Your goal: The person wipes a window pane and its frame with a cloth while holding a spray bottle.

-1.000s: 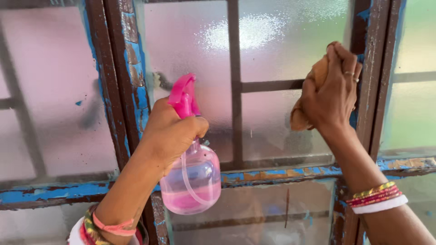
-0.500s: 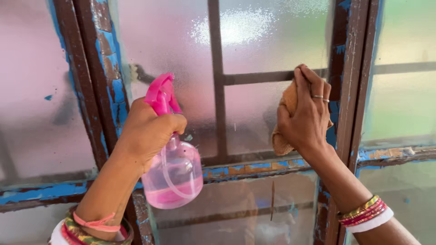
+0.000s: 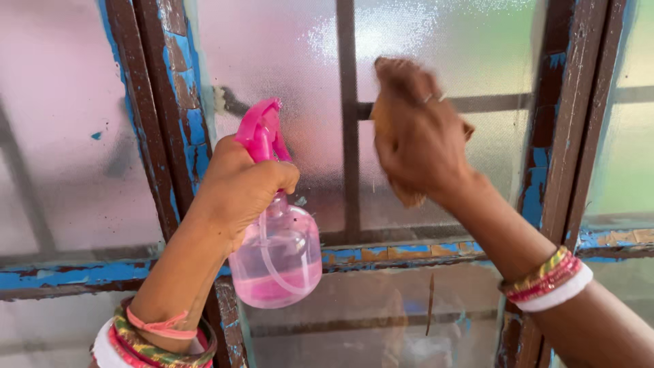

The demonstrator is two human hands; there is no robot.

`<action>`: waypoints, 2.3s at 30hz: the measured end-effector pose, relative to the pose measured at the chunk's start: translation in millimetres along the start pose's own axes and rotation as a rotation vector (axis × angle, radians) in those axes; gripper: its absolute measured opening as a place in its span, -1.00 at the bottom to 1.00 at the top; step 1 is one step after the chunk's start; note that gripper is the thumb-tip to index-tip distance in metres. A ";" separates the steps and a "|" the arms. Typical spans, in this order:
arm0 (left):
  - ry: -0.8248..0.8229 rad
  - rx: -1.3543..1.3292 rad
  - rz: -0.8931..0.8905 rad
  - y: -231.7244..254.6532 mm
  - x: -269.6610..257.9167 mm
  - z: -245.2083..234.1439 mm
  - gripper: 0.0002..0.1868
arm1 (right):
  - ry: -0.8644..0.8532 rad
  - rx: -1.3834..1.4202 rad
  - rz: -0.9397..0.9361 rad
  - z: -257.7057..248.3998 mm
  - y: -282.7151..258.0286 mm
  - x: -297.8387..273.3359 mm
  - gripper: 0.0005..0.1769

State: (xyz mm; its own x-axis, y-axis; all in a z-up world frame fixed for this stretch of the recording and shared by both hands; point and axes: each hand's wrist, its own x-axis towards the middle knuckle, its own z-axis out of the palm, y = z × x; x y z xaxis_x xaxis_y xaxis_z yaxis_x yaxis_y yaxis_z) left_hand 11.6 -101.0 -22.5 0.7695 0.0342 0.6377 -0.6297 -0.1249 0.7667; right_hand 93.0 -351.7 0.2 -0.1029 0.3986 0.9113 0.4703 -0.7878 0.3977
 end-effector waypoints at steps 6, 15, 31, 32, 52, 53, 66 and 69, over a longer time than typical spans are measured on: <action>0.009 0.007 0.001 3.4 -2.8 1.0 -0.85 | -0.160 0.075 -0.470 -12.9 -25.6 -31.1 -0.49; -0.005 -0.067 -0.022 1.7 -2.0 -1.0 -0.84 | -0.129 0.009 -0.273 -38.2 31.5 20.8 -0.26; -0.022 -0.079 0.043 -2.1 -2.4 0.8 -0.84 | -0.303 0.045 -0.562 -17.6 -5.0 -15.1 -0.46; -0.015 -0.058 0.023 -2.0 -2.4 0.8 -0.86 | -0.319 0.043 -0.431 -24.5 1.2 -9.0 -0.45; -0.003 -0.004 0.067 -6.4 0.6 -0.2 -0.86 | -0.300 0.106 -0.473 -9.1 -16.2 -25.7 -0.26; -0.010 -0.012 0.072 -7.0 -0.6 -0.8 -0.87 | -0.320 0.087 -0.364 -11.2 -12.5 -21.1 -0.27; -0.051 -0.068 0.080 -11.1 2.7 -5.0 -0.85 | -0.125 0.090 -0.022 4.2 -49.5 -15.2 -0.27; -0.049 -0.060 0.097 -12.2 3.0 -5.5 -0.85 | -0.108 0.042 -0.228 0.4 -55.9 -30.8 -0.23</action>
State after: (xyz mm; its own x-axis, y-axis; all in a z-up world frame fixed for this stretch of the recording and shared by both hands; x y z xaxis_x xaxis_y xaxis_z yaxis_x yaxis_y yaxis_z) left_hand 21.0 -93.9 -29.6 0.7083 -0.0241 0.7055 -0.7053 -0.0654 0.7058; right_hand 70.2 -319.8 -50.1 -0.1176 0.6132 0.7811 0.4816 -0.6526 0.5849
